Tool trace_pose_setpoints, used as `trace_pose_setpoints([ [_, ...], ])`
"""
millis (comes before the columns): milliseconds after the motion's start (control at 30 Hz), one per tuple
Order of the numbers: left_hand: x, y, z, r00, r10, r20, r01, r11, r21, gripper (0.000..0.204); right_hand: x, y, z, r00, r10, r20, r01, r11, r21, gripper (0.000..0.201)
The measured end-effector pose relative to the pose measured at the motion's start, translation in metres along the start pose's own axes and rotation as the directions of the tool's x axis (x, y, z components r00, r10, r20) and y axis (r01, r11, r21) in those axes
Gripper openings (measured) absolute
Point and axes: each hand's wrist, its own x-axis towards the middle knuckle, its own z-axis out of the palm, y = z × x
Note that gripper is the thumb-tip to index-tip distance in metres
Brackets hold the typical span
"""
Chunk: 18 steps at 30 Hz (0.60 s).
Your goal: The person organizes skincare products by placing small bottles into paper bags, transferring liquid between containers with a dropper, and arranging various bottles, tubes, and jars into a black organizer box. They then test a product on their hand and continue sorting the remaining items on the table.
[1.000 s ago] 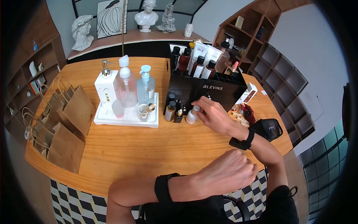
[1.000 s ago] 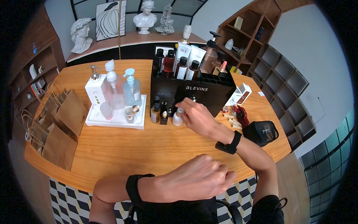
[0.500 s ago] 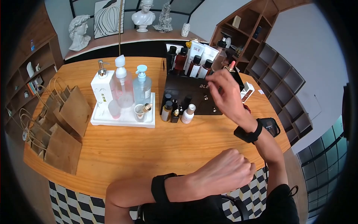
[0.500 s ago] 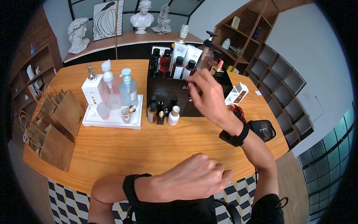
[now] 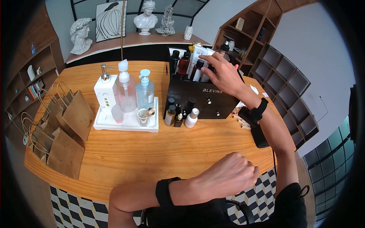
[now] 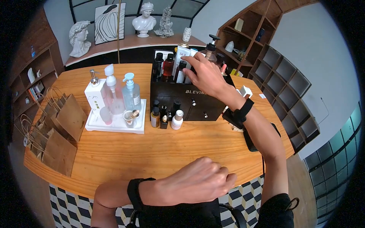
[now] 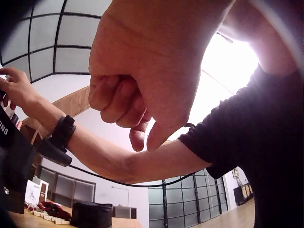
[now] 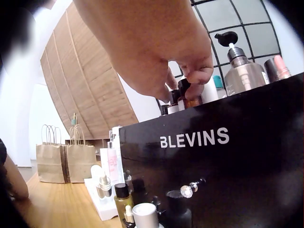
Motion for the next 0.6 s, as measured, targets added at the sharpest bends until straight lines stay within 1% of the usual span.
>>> trace_pose_setpoints([
  [67, 0.0, 0.0, 0.0, 1.0, 0.004, 0.007, -0.005, 1.0, 0.006, 0.016, 0.005, 0.001, -0.001, 0.997, 0.017, 0.075, -0.018, 1.0, 0.001, 0.041],
  [100, 0.0, 0.001, 0.002, 1.0, 0.005, 0.003, -0.005, 1.0, 0.012, 0.016, 0.007, 0.005, 0.001, 0.997, 0.02, 0.075, -0.02, 1.0, 0.001, 0.041],
  [167, 0.0, 0.001, 0.003, 1.0, 0.007, 0.001, -0.007, 1.0, 0.018, 0.016, 0.01, 0.015, 0.01, 0.996, -0.033, 0.083, 0.028, 0.998, 0.055, 0.038],
  [200, 0.0, 0.001, 0.003, 1.0, 0.009, -0.008, -0.009, 1.0, 0.027, 0.015, 0.011, 0.016, 0.01, 0.996, -0.032, 0.083, 0.027, 0.998, 0.055, 0.038],
  [267, 0.0, 0.001, 0.001, 1.0, 0.011, -0.017, -0.01, 0.999, 0.038, 0.015, 0.013, 0.018, 0.011, 0.996, 0.002, 0.084, -0.017, 0.983, 0.181, 0.036],
  [300, 0.001, 0.001, -0.002, 1.0, -0.002, -0.007, 0.002, 1.0, 0.013, 0.015, 0.013, 0.017, 0.009, 0.996, 0.002, 0.084, -0.018, 0.983, 0.182, 0.036],
  [367, 0.001, 0.001, -0.002, 1.0, -0.009, 0.009, 0.009, 1.0, -0.013, 0.015, 0.013, 0.015, 0.001, 0.985, 0.058, 0.163, -0.095, 0.969, 0.229, 0.036],
  [500, 0.001, 0.0, 0.003, 1.0, -0.013, 0.008, 0.013, 1.0, -0.023, 0.015, 0.009, 0.01, -0.008, 0.981, 0.069, 0.179, -0.112, 0.963, 0.246, 0.037],
  [567, 0.001, 0.0, 0.004, 1.0, -0.013, 0.01, 0.013, 1.0, -0.017, 0.015, 0.005, 0.004, -0.012, 0.969, 0.127, 0.214, -0.193, 0.926, 0.323, 0.037],
  [600, 0.001, 0.0, 0.004, 0.999, -0.016, 0.029, 0.017, 1.0, -0.018, 0.014, 0.002, 0.007, -0.009, 0.969, 0.129, 0.211, -0.194, 0.926, 0.325, 0.037],
])
